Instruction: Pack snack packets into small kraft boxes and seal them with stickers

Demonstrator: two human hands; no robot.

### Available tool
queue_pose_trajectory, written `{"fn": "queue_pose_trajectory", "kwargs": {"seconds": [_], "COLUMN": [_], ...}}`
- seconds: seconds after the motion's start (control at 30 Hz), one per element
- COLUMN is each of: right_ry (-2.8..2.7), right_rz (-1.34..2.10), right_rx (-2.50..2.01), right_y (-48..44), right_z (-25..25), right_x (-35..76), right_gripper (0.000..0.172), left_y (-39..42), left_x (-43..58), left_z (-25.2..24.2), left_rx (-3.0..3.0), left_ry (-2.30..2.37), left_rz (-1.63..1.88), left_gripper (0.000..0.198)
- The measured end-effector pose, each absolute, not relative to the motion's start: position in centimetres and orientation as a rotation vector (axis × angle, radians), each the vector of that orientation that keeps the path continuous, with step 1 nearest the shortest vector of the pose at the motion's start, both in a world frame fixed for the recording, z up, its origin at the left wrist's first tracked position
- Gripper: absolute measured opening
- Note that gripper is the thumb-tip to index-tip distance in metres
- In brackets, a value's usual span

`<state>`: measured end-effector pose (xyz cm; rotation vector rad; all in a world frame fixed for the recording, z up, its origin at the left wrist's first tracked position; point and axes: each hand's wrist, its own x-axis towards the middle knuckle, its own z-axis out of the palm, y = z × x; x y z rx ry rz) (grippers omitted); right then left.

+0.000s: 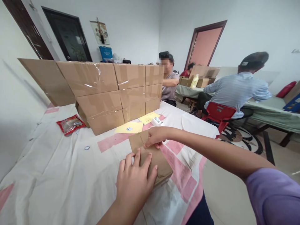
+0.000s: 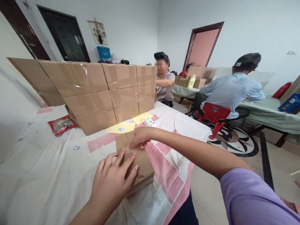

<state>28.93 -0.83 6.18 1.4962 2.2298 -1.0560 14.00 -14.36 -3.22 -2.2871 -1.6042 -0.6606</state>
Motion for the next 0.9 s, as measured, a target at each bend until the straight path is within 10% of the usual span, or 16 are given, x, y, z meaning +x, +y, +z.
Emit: {"fn": "queue_pose_trajectory", "kwargs": {"seconds": [0.73, 0.9], "right_ry": [2.102, 2.395], "right_rz": [-0.771, -0.456], "right_rx": [1.721, 1.865], "right_y": [1.1, -2.1], "right_z": [6.7, 6.5], "right_x": [31.7, 28.0], "right_gripper": [0.073, 0.114], "left_y": [-14.2, -14.2], "left_x": [14.0, 13.8], "left_z": [-3.7, -3.6], "left_rx": [-2.247, -2.250], "left_ry": [-1.530, -1.519], "left_rz": [-0.732, -0.685], "left_gripper": [0.034, 0.035]}}
